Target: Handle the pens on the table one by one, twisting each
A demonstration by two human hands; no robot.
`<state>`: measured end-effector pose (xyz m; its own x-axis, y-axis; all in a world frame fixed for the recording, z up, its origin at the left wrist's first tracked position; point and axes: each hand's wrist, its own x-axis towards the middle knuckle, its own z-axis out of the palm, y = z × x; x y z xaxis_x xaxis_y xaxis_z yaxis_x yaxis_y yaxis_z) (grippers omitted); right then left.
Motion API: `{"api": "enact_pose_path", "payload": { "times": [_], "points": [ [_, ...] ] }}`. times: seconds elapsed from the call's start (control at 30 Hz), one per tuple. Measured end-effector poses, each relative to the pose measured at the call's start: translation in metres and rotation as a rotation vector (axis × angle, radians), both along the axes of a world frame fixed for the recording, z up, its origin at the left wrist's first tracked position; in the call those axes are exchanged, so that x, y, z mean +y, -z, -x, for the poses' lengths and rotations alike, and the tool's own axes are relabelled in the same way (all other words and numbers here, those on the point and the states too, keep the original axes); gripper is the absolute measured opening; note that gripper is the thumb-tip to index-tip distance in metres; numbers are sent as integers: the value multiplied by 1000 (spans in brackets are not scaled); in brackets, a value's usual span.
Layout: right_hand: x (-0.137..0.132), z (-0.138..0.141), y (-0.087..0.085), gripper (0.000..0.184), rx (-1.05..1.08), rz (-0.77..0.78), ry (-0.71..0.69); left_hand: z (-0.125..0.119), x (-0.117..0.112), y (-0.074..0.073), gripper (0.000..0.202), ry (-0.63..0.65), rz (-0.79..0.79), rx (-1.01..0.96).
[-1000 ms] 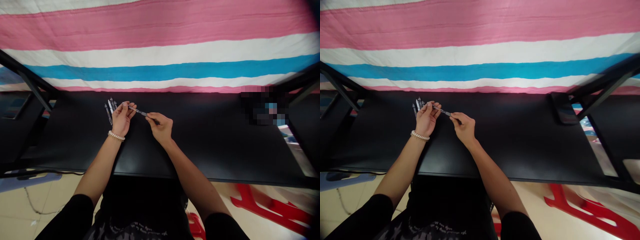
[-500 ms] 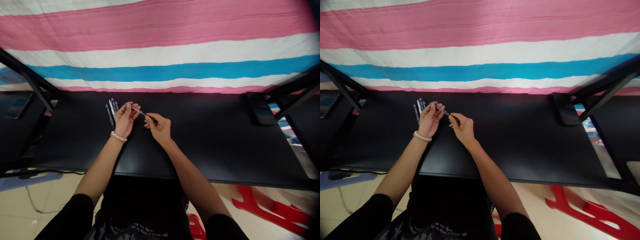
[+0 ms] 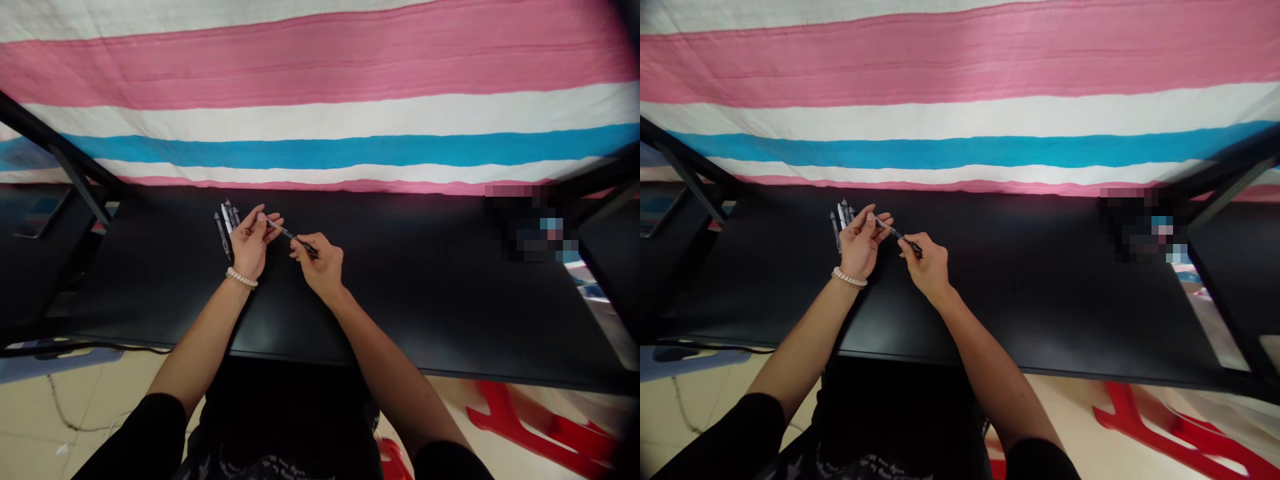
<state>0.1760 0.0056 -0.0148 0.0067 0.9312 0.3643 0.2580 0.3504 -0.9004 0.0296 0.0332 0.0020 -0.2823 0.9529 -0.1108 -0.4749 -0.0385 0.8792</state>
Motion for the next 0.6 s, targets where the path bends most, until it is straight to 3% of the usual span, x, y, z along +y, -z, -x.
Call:
{"api": "enact_pose_path", "payload": {
  "times": [0.23,0.6],
  "points": [
    [0,-2,-5,15,-41,-38,18,-1,0,-2,62,2,13,-26],
    [-1,-2,-7,13,-161,-172,65,-1,0,0,52,-11,37,-19]
  ]
}}
